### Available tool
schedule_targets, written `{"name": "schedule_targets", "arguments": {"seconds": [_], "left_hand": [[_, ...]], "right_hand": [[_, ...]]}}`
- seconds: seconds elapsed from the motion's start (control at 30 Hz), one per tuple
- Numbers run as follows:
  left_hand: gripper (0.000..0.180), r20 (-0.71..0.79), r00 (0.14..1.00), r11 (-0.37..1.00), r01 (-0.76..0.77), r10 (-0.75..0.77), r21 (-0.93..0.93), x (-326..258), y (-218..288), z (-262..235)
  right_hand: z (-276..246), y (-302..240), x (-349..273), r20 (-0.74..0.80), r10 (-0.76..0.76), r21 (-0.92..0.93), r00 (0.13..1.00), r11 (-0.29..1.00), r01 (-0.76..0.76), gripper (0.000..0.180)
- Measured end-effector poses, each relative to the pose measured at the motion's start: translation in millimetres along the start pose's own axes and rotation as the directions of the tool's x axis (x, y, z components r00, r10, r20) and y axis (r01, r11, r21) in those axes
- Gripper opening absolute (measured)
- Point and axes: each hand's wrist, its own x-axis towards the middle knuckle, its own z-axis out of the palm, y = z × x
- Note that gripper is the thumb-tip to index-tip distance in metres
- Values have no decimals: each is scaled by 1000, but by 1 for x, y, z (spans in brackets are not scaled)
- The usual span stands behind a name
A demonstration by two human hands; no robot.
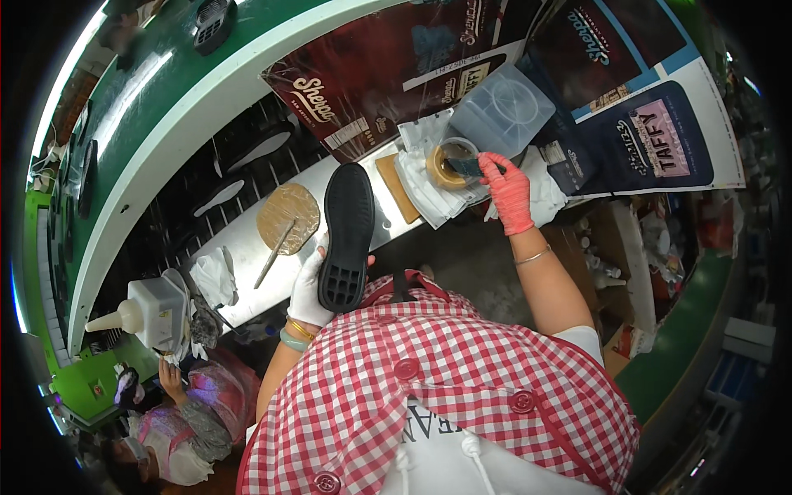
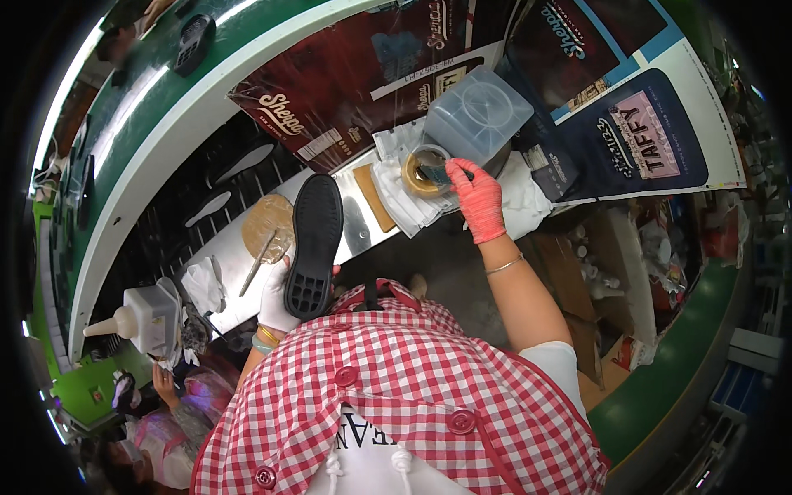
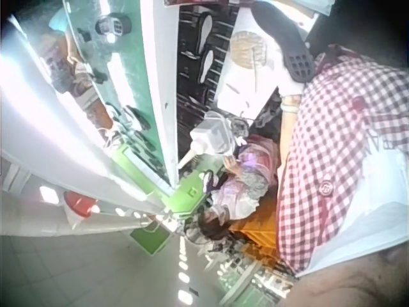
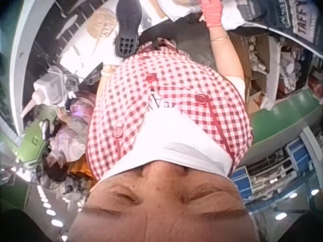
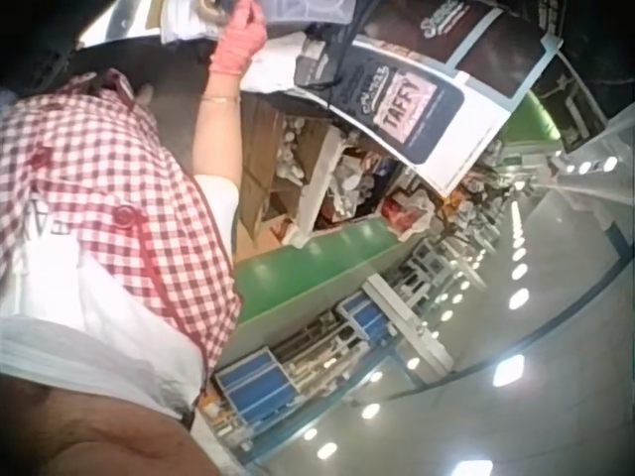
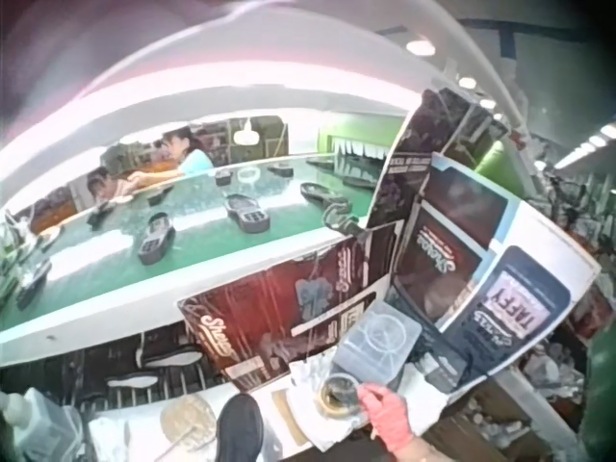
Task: The person scrubs the soles of black slip-on shoes using a blue scrubbing tool. They repeatedly pick up shoes from a green conveyor belt, scrub the textured bottom surface, and place them back on the belt.
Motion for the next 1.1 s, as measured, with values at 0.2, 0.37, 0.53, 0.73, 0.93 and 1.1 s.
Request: {"name": "schedule_targets", "arguments": {"seconds": [0.2,0.37,0.53,0.73,0.93,1.1], "left_hand": [[55,-11,1000,1000,-6,7,14,3,-5,-7],[59,-56,997,998,-57,57,-5,0,-2,-10],[78,42,989,989,-144,144,-14,-3,6,1],[87,143,976,981,-146,164,-127,-9,17,15],[87,207,967,986,-132,151,-101,-8,23,25],[85,181,973,986,-120,140,-120,-3,26,33]], "right_hand": [[-4,4,0,58,86,41,995,995,-89,28],[-2,12,-8,88,250,360,964,894,-265,25],[57,-71,-63,312,115,451,943,856,-253,21],[101,-119,-92,384,42,342,922,921,-185,23],[112,-126,-97,385,60,295,921,937,-185,24],[110,-127,-101,376,72,268,924,946,-182,24]]}}
